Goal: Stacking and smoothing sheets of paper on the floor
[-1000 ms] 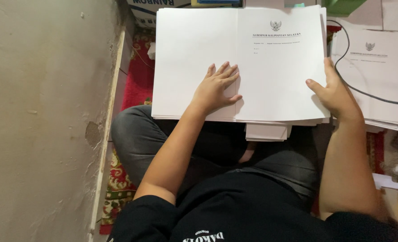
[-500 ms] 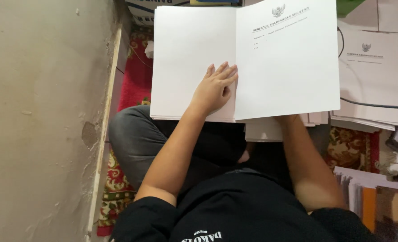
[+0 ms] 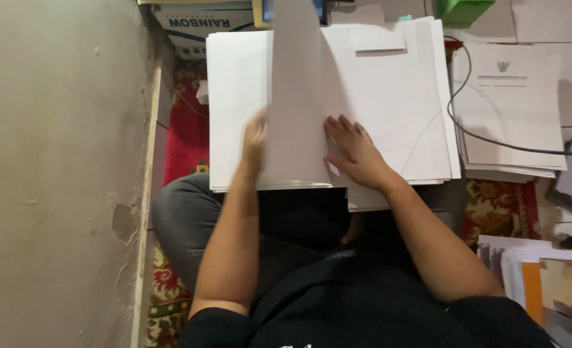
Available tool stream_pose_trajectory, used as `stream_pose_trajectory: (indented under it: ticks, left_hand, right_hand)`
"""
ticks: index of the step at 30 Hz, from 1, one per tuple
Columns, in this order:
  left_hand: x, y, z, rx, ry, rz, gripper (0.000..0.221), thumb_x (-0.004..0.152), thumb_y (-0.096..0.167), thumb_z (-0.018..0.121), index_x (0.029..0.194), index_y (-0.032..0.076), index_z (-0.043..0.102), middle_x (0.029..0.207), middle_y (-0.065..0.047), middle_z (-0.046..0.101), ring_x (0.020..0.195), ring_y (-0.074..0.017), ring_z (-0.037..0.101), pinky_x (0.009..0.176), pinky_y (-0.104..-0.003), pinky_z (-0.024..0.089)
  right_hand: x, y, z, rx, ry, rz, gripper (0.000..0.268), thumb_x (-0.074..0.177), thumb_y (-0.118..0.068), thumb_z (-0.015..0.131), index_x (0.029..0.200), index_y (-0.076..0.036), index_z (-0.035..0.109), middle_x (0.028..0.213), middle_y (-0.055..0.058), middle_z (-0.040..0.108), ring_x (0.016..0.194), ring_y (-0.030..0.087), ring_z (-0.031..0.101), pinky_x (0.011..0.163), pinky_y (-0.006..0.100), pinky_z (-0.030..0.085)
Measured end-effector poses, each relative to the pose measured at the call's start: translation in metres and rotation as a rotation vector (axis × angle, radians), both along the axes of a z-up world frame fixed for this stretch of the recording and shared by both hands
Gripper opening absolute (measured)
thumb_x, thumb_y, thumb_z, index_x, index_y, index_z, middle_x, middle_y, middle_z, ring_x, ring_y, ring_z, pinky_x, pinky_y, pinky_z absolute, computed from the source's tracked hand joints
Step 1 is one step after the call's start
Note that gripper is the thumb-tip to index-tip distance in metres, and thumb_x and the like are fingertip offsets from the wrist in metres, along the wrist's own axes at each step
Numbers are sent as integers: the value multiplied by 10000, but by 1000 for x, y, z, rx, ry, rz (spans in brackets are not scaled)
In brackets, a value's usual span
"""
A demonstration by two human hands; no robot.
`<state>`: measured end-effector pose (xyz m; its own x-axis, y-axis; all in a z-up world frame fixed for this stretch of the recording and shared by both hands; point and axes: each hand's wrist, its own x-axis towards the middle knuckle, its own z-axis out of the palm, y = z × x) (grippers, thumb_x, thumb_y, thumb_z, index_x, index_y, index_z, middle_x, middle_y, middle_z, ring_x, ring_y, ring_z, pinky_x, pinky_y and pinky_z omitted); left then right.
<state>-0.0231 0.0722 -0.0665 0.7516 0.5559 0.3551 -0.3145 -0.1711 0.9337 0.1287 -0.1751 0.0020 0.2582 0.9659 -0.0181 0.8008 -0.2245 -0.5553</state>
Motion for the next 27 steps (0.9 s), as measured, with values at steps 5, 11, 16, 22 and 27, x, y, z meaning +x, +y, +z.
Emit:
stream_pose_trajectory:
  ticks: [5, 11, 16, 22, 27]
  left_hand:
    - [-75, 54, 87, -37, 27, 196, 494, 1006, 83, 332, 1461, 63, 524, 1214, -135, 610, 1139, -221, 650, 1063, -301, 491]
    - [-93, 24, 145, 261, 250, 497, 368, 1077, 142, 494, 1418, 5, 520, 1324, -229, 570, 1263, -363, 566, 1145, -455, 364]
    - [32, -42, 99, 714, 289, 220, 410, 976, 108, 615, 1345, -69, 587, 1319, -298, 614, 1325, -456, 539, 1189, -502, 352]
    - [99, -66, 38, 1068, 503, 182, 614, 817, 207, 627, 1410, 57, 583, 1514, -177, 536, 1429, -455, 445, 1138, -615, 397]
    - [98, -60, 43, 971, 559, 222, 580, 895, 254, 542, 1460, 129, 587, 1560, -99, 524, 1488, -354, 403, 1206, -572, 292]
  right_hand:
    - [-1, 0, -8, -47, -65, 7, 832, 974, -633, 501, 1655, -214, 272, 1722, 73, 239, 1597, 322, 115, 1265, 537, 43]
    - [4, 3, -24, -62, -109, 16, 789, 984, -542, 499, 1658, -209, 263, 1726, 75, 235, 1600, 306, 125, 1261, 546, 65]
    - [-3, 7, -18, -68, -115, 12, 719, 1009, -427, 479, 1656, -206, 258, 1725, 74, 237, 1598, 303, 131, 1259, 555, 77]
    - [-26, 13, 15, -50, -478, -40, 456, 864, -203, 584, 1242, 45, 643, 1408, 269, 601, 1458, 367, 439, 1287, 513, 169]
    - [-25, 16, 10, -55, -355, -95, 642, 906, -229, 419, 1496, 24, 436, 1650, 205, 355, 1571, 309, 242, 1268, 473, 155]
